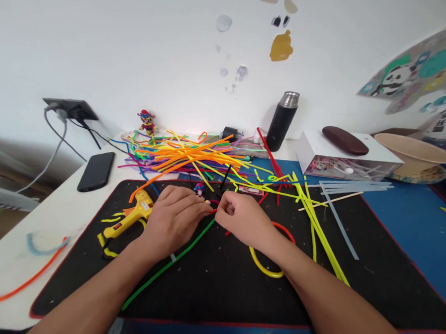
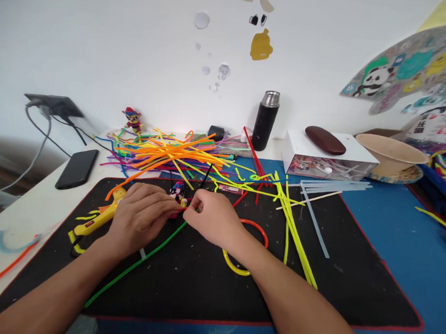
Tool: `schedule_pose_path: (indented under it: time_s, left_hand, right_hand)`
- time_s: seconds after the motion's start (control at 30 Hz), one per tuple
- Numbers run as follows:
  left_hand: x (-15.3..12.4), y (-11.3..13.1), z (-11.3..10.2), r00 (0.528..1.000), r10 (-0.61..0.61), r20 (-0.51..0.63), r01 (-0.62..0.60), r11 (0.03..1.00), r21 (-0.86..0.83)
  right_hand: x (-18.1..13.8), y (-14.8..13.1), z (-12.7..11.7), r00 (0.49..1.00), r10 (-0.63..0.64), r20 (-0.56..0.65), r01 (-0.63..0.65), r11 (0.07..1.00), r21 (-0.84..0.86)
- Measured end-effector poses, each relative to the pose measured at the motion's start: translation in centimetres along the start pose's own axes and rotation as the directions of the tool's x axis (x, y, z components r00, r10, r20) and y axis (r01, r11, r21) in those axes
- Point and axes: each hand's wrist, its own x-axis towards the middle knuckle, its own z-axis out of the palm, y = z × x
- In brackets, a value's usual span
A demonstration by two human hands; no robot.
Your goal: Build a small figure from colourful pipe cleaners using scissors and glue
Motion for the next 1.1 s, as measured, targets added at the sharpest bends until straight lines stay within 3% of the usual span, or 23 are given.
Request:
schedule_pose_path:
  time_s: [0.13,0.27,0.4,0.5,0.63,1.1]
  left_hand:
    - [0.0,0.4,-0.2,1.000,0.015,0.024,-0.016,1.000,0.017]
    - [0.2,-0.1,-0.3,0.986,-0.161,-0.042,0.154,0.978,-0.137]
    - [0.0,-0.4,-0.5,0.892,-0.449,-0.041,0.408,0.842,-0.353]
    - [-0.1,-0.5,-0.5,0.820,-0.573,-0.006,0.503,0.724,-0.472]
    - [-0.2,-0.5,-0.3,0.796,-0.604,0.038,0.524,0.658,-0.541]
    - [-0.4,-0.5,0.3,0.800,-0.594,0.083,0.533,0.640,-0.553]
  right_hand:
    - [0.0,0.1,0.3,0.999,-0.038,-0.033,0.037,0.999,-0.039]
    - [-0.1,0.1,0.0,0.998,-0.017,0.065,0.001,0.972,0.236]
    - [-0.1,-0.2,-0.5,0.990,-0.020,0.141,-0.046,0.891,0.452]
    - [0.0,-0.1,-0.8,0.983,-0.038,0.179,-0.059,0.860,0.506]
    - [0.1,0.0,-0.8,0.972,-0.063,0.226,-0.076,0.825,0.560]
    - [-0.1,0.0,-0.8,0.962,-0.086,0.259,-0.094,0.788,0.609]
